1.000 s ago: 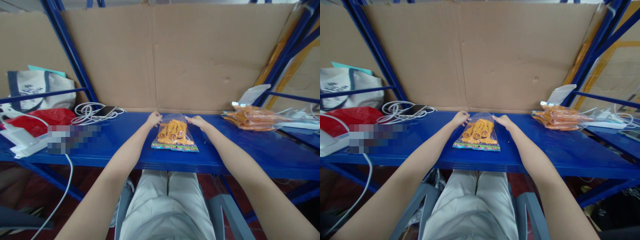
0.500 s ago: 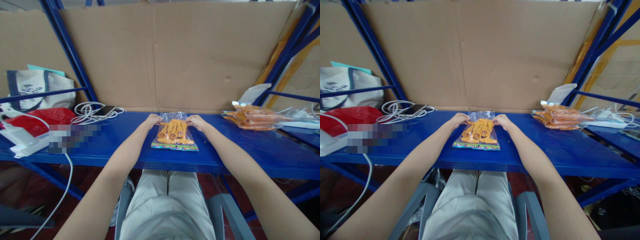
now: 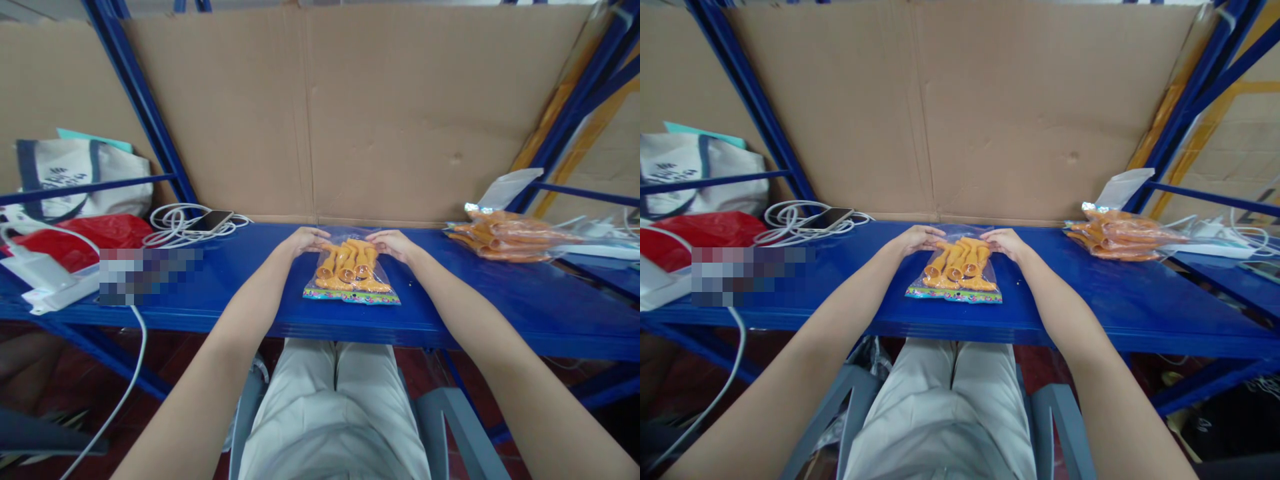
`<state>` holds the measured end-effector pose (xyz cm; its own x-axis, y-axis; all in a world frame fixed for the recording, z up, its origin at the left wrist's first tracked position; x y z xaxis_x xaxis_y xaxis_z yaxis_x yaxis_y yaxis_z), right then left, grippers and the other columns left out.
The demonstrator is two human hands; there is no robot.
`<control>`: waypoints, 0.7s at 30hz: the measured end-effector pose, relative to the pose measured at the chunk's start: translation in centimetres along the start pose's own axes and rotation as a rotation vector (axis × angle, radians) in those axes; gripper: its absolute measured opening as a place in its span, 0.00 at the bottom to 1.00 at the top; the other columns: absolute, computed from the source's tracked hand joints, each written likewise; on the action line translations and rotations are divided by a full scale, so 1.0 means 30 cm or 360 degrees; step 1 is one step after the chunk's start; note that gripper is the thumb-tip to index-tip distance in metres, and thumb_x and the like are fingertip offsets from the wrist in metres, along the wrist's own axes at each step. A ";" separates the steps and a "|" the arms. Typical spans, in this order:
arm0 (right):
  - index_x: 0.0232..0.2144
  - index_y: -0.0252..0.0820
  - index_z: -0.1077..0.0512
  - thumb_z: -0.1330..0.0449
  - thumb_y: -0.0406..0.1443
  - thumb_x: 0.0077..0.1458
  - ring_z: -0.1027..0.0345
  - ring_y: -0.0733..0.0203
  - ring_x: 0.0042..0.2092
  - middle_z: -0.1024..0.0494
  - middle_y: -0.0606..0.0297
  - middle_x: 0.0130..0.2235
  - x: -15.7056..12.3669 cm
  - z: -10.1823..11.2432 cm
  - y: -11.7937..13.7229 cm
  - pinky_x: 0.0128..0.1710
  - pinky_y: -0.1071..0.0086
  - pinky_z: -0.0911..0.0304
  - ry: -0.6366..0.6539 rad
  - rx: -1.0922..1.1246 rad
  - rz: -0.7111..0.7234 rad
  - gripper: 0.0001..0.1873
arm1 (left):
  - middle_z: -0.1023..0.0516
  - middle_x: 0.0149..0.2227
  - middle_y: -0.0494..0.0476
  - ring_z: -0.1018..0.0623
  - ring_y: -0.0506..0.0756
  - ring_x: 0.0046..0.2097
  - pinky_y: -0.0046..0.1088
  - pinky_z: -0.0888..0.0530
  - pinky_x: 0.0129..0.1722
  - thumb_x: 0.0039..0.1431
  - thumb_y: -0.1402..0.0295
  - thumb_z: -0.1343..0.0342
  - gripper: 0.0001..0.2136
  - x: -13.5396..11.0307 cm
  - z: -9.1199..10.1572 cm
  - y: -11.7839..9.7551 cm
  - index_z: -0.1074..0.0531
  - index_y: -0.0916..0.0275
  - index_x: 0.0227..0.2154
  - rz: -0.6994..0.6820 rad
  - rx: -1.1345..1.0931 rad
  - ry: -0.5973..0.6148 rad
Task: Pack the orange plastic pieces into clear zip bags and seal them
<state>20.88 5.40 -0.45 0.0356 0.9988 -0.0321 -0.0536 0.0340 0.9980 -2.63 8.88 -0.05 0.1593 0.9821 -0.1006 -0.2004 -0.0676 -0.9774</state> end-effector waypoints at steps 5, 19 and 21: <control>0.18 0.38 0.28 0.42 0.19 0.43 0.33 0.69 0.23 0.26 0.66 0.19 0.012 0.006 0.011 0.32 0.74 0.31 -0.0001 -0.0134 0.0104 0.13 | 0.19 0.25 0.56 0.18 0.51 0.32 0.29 0.20 0.42 0.48 0.86 0.42 0.11 0.001 -0.002 -0.017 0.24 0.64 0.20 -0.0125 0.0142 -0.0054; 0.12 0.40 0.35 0.44 0.33 0.54 0.41 0.68 0.21 0.35 0.68 0.15 0.000 -0.031 0.069 0.26 0.74 0.42 -0.0015 -0.0898 0.0347 0.19 | 0.19 0.30 0.54 0.20 0.54 0.40 0.28 0.25 0.48 0.39 0.86 0.53 0.18 -0.050 -0.070 -0.179 0.21 0.62 0.18 -0.1032 0.0926 -0.0274; 0.11 0.40 0.36 0.41 0.41 0.57 0.43 0.68 0.20 0.37 0.68 0.14 -0.011 -0.033 0.071 0.24 0.73 0.44 -0.0007 -0.0959 0.0341 0.25 | 0.19 0.31 0.54 0.21 0.53 0.39 0.28 0.24 0.46 0.38 0.86 0.54 0.18 -0.058 -0.086 -0.187 0.21 0.61 0.17 -0.1112 0.0912 -0.0223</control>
<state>19.77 5.19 1.63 -0.0338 0.9855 0.1662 -0.6119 -0.1519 0.7762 0.72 7.10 5.12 0.3136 0.7815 0.5394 -0.5575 0.6114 -0.5616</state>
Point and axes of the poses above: each hand's wrist, its own x-axis towards the middle knuckle, its own z-axis out of the back of the hand, y = z × x, the point moved 8 cm from there along x, towards the middle knuckle
